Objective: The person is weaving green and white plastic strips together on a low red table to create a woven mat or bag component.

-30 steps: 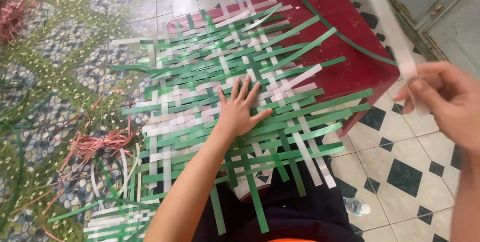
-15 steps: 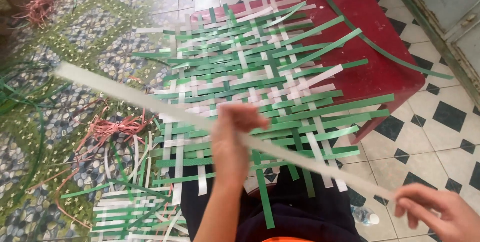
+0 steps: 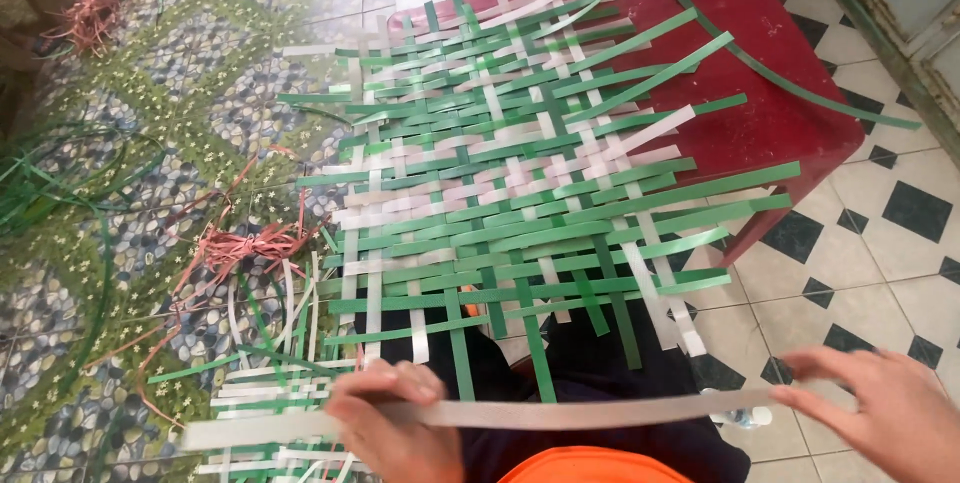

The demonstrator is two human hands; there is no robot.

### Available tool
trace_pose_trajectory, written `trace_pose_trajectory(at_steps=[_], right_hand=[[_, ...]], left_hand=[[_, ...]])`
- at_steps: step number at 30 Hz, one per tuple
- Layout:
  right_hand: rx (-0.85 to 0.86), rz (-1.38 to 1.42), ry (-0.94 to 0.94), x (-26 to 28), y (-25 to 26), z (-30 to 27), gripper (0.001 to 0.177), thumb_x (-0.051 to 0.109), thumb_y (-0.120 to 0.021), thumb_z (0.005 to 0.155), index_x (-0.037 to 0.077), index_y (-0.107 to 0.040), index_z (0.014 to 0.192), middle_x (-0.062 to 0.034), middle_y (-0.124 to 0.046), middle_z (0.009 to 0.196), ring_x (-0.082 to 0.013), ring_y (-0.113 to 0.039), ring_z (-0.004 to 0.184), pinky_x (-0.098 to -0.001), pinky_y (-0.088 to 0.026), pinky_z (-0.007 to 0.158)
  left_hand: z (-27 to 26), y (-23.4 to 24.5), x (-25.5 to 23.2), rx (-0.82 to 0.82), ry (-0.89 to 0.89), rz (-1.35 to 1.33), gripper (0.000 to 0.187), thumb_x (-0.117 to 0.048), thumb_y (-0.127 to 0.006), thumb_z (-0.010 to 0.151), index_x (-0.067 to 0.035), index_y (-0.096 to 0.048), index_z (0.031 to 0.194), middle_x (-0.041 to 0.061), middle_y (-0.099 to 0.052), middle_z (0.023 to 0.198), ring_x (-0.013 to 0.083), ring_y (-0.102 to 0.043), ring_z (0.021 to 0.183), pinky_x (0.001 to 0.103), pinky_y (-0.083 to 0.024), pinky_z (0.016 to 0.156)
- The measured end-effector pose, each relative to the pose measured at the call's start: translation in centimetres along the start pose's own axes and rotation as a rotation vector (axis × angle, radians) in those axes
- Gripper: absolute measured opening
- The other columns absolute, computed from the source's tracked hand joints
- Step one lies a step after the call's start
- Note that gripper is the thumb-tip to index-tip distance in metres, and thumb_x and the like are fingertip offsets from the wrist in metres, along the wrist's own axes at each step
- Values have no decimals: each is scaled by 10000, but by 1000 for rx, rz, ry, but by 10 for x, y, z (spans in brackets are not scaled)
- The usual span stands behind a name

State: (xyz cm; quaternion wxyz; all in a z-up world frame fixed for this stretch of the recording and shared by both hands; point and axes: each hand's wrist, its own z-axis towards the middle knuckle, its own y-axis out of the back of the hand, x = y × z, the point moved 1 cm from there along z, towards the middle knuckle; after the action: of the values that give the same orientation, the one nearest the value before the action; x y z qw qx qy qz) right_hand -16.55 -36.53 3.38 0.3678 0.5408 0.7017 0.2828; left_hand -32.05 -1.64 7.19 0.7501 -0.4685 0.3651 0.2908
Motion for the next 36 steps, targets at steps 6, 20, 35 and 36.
trace_pose_trajectory(at_steps=[6, 20, 35, 36], right_hand=[[-160, 731, 885, 91, 24, -69, 709, 611, -772, 667, 266, -664, 1278, 92, -865, 1132, -150, -580, 1264, -416, -255, 1150], [-203, 943, 822, 140, -45, -46, 356, 346, -572, 867, 119, -752, 660, -3, -733, 558, -115, -616, 473, -266, -517, 486], [176, 1029, 497, 108, -3, -44, 779, 597, -293, 731, 77, -870, 796, -69, -901, 699, -141, -840, 701, -282, -545, 688], [180, 1030, 488, 106, -3, -47, 779, 597, -293, 731, 77, -870, 796, -69, -901, 699, -141, -840, 701, -282, -545, 688]], left_hand=[[-71, -31, 25, 216, 193, -314, 413, -355, -394, 1031, -62, -566, 796, 70, -505, 529, 155, -472, 381, 260, -386, 317], [-64, -30, 7, 709, -170, 138, 537, -346, -230, 1080, -56, -613, 840, 39, -651, 773, 176, -521, 672, 322, -412, 736], [-57, -46, -2, 924, -348, 271, 283, -72, -386, 1070, -123, -649, 1162, 166, -683, 1159, 276, -649, 916, 379, -577, 842], [-59, -47, -2, 927, -338, 268, 283, -72, -386, 1070, -123, -649, 1162, 166, -683, 1159, 276, -649, 916, 379, -577, 842]])
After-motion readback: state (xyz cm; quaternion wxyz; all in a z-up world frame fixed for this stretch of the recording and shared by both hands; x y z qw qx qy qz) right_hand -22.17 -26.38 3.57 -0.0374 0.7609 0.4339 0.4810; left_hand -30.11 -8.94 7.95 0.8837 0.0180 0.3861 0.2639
